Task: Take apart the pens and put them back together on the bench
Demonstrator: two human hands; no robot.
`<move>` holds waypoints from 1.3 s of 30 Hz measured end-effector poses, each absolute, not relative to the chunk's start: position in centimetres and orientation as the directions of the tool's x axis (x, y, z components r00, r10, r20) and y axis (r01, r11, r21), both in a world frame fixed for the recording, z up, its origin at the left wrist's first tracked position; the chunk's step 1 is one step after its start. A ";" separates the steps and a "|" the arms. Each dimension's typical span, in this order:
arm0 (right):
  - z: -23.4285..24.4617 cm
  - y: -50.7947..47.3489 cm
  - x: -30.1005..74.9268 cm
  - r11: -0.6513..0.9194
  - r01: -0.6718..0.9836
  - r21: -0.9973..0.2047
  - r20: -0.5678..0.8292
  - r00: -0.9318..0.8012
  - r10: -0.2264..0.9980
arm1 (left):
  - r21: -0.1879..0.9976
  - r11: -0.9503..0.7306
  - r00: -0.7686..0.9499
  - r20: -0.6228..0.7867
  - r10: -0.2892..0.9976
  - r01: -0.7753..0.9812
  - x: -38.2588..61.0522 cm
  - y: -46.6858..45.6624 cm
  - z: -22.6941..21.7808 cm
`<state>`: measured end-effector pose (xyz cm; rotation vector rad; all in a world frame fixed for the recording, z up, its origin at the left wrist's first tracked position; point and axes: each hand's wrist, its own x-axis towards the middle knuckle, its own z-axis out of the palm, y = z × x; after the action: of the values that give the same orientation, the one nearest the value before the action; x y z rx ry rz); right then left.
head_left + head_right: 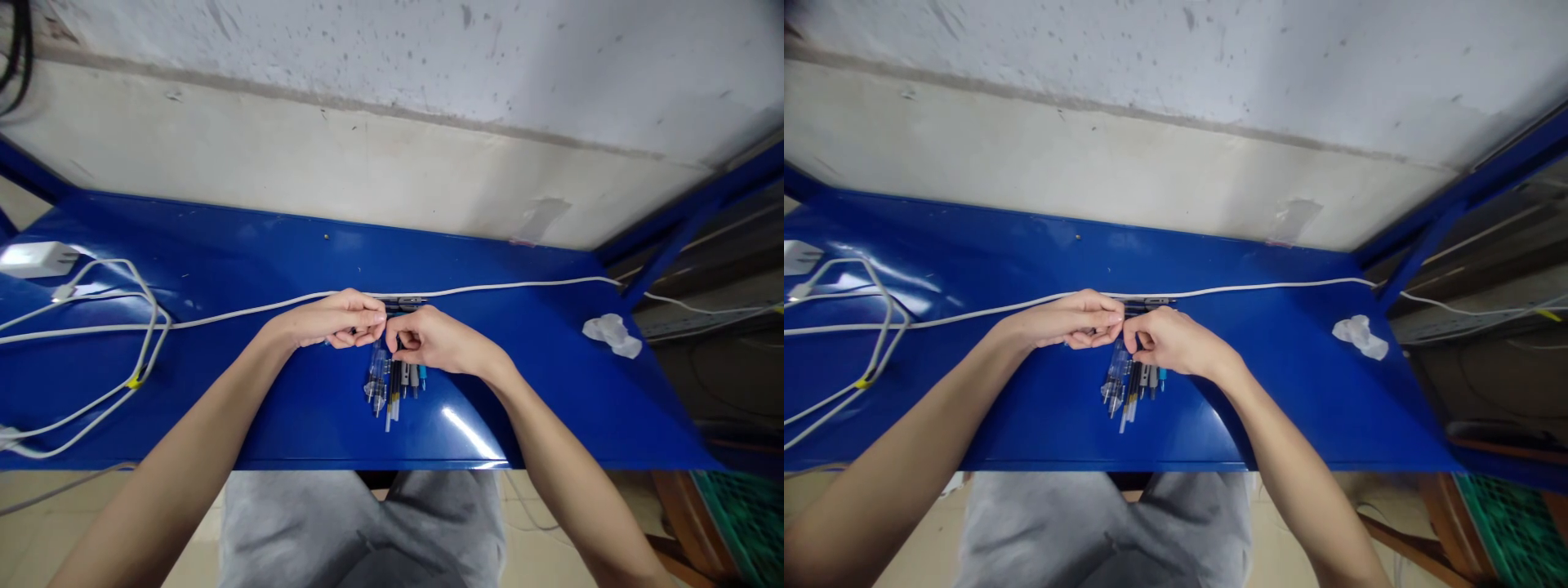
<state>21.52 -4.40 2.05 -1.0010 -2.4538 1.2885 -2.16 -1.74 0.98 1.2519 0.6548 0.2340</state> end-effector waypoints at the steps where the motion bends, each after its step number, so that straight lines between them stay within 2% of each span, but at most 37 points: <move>1: 2.0 -4.4 21.5 0.393 0.477 -0.786 -0.135 -0.753 0.644 | 0.930 0.320 0.795 -0.332 0.507 0.184 -2.2 -1.7 1.0; 4: 1.9 -4.3 21.5 0.378 0.453 -0.807 -0.117 -0.751 0.650 | 0.926 0.326 0.793 -0.340 0.506 0.190 -2.2 -1.7 1.1; 8: 1.8 -4.0 21.6 0.361 0.386 -0.849 0.021 -0.658 0.752 | 0.914 0.358 0.798 -0.356 0.486 0.190 -2.5 -1.9 1.3; 11: 1.5 -3.7 21.9 0.438 0.509 -0.741 0.165 -0.494 0.854 | 0.914 0.365 0.785 -0.353 0.508 0.175 -2.4 -2.4 1.5; 14: 1.1 -3.5 21.9 0.488 0.669 -0.561 0.262 -0.416 0.871 | 0.944 0.302 0.676 -0.311 0.669 0.135 -1.9 -3.6 1.8; 16: 0.8 -3.5 21.9 0.508 0.715 -0.480 0.272 -0.429 0.861 | 0.969 0.219 0.581 -0.243 0.777 0.112 -1.6 -4.7 1.9; 19: 0.5 -3.6 21.7 0.525 0.744 -0.414 0.283 -0.443 0.851 | 0.959 0.030 0.418 -0.151 0.896 0.281 -1.6 -6.5 1.9; 22: 0.4 -3.7 21.6 0.522 0.759 -0.389 0.297 -0.433 0.851 | 0.818 -0.089 0.294 -0.101 0.950 0.569 -1.7 -8.0 1.7; 25: 0.3 -3.7 21.6 0.511 0.771 -0.379 0.296 -0.422 0.857 | 0.695 -0.158 0.314 -0.103 0.944 0.702 -1.4 -8.8 1.6; 33: 0.6 -3.9 21.3 0.535 0.766 -0.356 0.220 -0.488 0.845 | 0.552 -0.199 0.300 -0.097 0.949 0.810 -0.1 -8.6 1.3; 36: 1.0 -4.0 21.4 0.562 0.749 -0.351 0.214 -0.520 0.827 | 0.579 -0.165 0.251 -0.071 0.965 0.799 0.0 -8.8 1.6; 39: 1.1 -3.8 21.7 0.581 0.740 -0.339 0.200 -0.547 0.813 | 0.659 -0.150 0.181 0.022 0.983 0.737 0.2 -8.5 2.4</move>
<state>21.68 -3.84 1.09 -1.2643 -2.4803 0.3064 0.17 -8.52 2.40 1.9505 1.6111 0.6306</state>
